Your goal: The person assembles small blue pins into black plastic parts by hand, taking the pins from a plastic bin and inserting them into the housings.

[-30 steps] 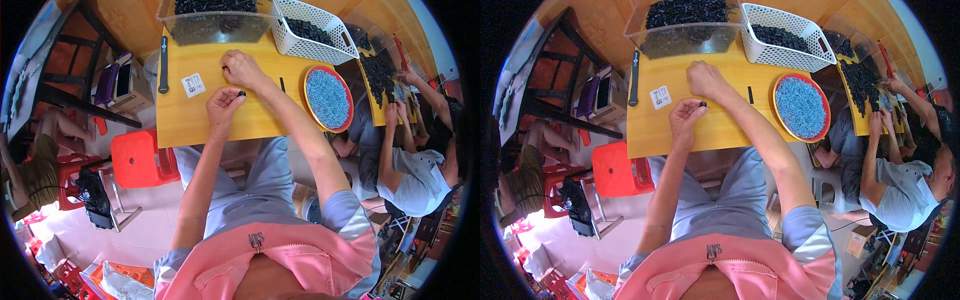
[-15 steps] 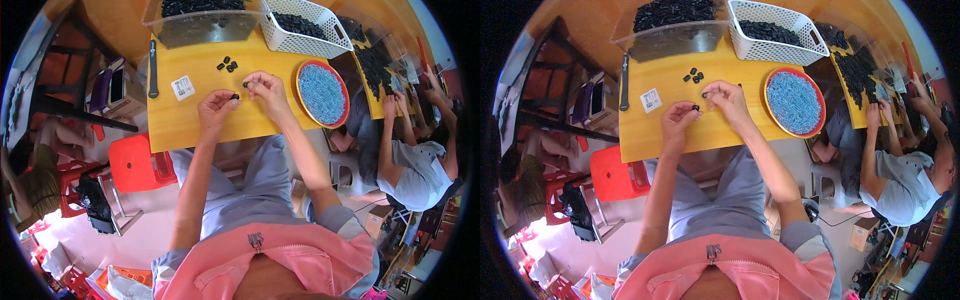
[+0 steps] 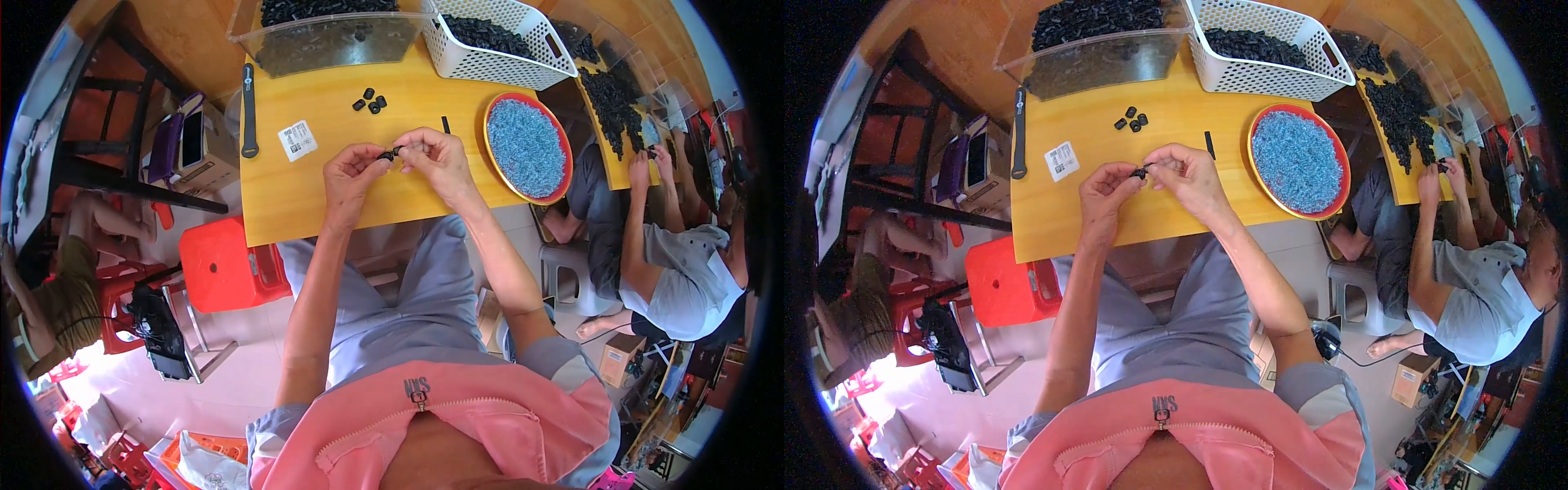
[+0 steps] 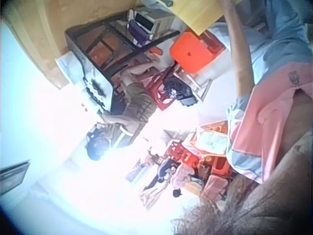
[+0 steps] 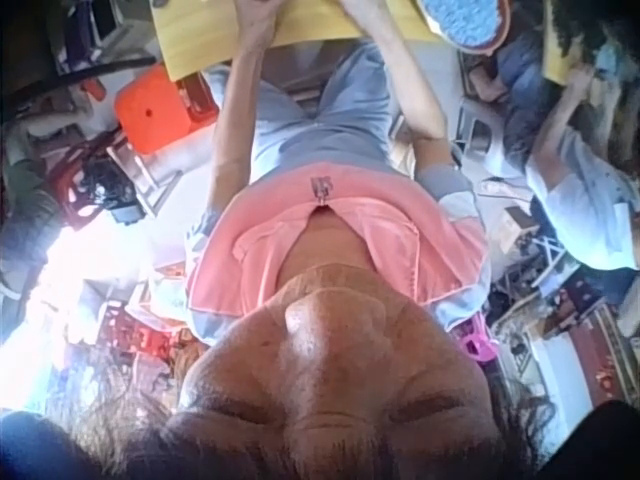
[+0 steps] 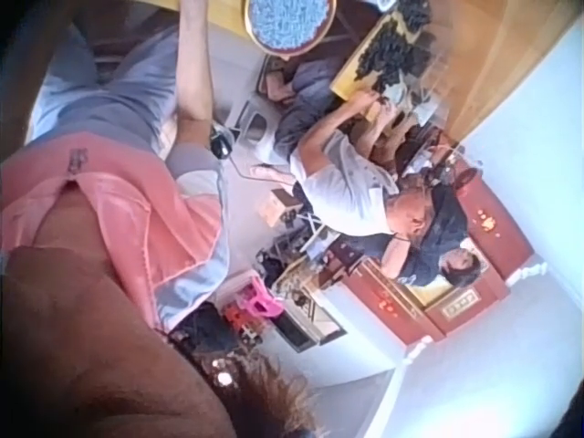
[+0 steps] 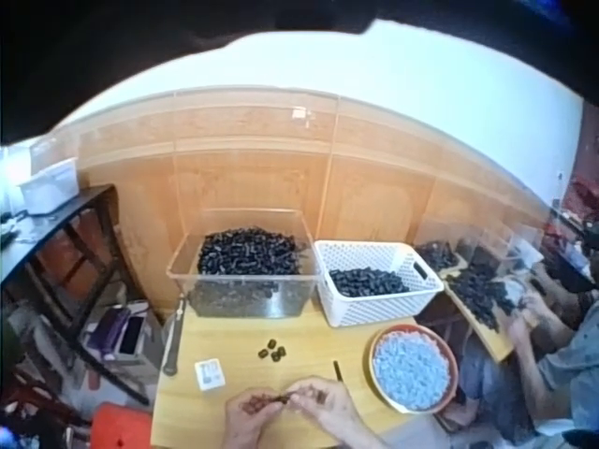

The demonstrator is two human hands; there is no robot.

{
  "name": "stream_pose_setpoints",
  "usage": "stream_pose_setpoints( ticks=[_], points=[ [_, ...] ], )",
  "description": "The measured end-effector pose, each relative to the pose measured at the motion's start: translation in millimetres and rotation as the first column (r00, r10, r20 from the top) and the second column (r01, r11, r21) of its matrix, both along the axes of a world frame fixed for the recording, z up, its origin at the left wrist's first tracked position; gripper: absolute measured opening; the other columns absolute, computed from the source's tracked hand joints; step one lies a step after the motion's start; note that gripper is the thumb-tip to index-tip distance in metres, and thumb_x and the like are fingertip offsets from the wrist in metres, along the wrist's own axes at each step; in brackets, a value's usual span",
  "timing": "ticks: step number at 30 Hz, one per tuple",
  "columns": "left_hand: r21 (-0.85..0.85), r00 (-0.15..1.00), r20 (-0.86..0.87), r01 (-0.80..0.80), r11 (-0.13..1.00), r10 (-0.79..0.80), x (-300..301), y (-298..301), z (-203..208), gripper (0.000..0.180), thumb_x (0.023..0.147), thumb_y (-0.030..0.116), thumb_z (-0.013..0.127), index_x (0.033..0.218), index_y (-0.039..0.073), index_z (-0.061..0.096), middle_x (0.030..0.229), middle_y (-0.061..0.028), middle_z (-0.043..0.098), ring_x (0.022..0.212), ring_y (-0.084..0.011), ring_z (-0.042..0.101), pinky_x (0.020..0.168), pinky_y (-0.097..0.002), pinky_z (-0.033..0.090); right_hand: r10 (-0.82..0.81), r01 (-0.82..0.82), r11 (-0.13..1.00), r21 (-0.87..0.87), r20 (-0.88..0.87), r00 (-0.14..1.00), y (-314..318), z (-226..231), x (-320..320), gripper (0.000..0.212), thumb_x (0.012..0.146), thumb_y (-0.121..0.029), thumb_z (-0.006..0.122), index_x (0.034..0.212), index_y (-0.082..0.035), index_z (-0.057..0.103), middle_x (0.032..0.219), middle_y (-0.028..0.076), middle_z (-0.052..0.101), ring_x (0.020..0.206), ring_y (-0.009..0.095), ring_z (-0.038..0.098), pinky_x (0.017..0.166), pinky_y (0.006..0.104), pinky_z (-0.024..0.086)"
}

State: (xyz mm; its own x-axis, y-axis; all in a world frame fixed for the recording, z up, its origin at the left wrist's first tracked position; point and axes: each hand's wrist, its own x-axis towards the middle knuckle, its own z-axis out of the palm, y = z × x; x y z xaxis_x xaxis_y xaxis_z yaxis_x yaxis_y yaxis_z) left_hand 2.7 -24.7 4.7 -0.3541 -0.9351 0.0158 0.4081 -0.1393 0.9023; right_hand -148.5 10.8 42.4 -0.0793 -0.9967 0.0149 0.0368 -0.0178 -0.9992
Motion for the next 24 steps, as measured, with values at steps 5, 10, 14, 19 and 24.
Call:
stream_pose_setpoints(
  ticks=[5,10,14,19,24],
  points=[
    [0.002,1.000,-0.011,-0.009,1.000,0.009,0.4,-0.8,-2.9,0.014,0.074,-0.002,0.065,0.087,0.000,0.060,0.081,-0.0044,0.063,0.073,-0.0087,0.058,0.068,-0.0200,0.046,-0.004,0.004,1.000,-0.005,-0.073,0.997,-0.9,-2.1,2.9,0.009,0.080,0.001,0.056,0.089,0.003,0.060,0.074,0.004,0.061,0.064,0.008,0.057,0.059,0.0201,0.047],
    [-0.010,1.000,0.003,0.009,1.000,-0.009,0.8,-1.8,-6.0,0.013,0.075,-0.004,0.064,0.087,-0.002,0.061,0.080,-0.0055,0.063,0.071,-0.0086,0.058,0.068,-0.0197,0.047,-0.042,0.043,0.999,0.006,-0.121,0.992,-0.4,-1.1,5.1,0.007,0.080,0.002,0.056,0.087,0.003,0.059,0.072,0.005,0.061,0.062,0.009,0.058,0.057,0.0202,0.047],
    [-0.008,1.000,-0.001,-0.004,1.000,0.004,0.4,-0.8,-4.0,0.012,0.076,-0.003,0.064,0.087,-0.002,0.061,0.079,-0.0058,0.063,0.070,-0.0086,0.058,0.067,-0.0194,0.047,-0.038,0.039,0.999,0.012,-0.094,0.995,1.1,2.1,5.8,0.007,0.081,0.003,0.056,0.087,0.003,0.059,0.073,0.005,0.060,0.064,0.008,0.058,0.057,0.0205,0.047],
    [0.008,1.000,-0.030,-0.004,1.000,0.004,0.0,-1.2,-4.5,0.012,0.076,-0.003,0.064,0.087,-0.002,0.062,0.079,-0.0064,0.064,0.071,-0.0088,0.058,0.067,-0.0193,0.047,-0.042,0.043,0.999,0.006,-0.071,0.997,1.2,-1.6,4.7,0.007,0.081,0.002,0.055,0.087,0.003,0.059,0.073,0.005,0.060,0.066,0.008,0.058,0.058,0.0209,0.048],
    [-0.016,1.000,-0.014,0.008,1.000,-0.008,0.7,-1.4,-6.5,0.012,0.075,-0.004,0.064,0.087,-0.003,0.062,0.079,-0.0065,0.064,0.071,-0.0089,0.059,0.067,-0.0196,0.048,-0.027,0.036,0.998,0.052,-0.152,0.988,2.1,-1.8,4.4,0.008,0.081,0.002,0.055,0.089,0.003,0.058,0.074,0.003,0.059,0.064,0.008,0.056,0.061,0.0197,0.046]
  ],
)
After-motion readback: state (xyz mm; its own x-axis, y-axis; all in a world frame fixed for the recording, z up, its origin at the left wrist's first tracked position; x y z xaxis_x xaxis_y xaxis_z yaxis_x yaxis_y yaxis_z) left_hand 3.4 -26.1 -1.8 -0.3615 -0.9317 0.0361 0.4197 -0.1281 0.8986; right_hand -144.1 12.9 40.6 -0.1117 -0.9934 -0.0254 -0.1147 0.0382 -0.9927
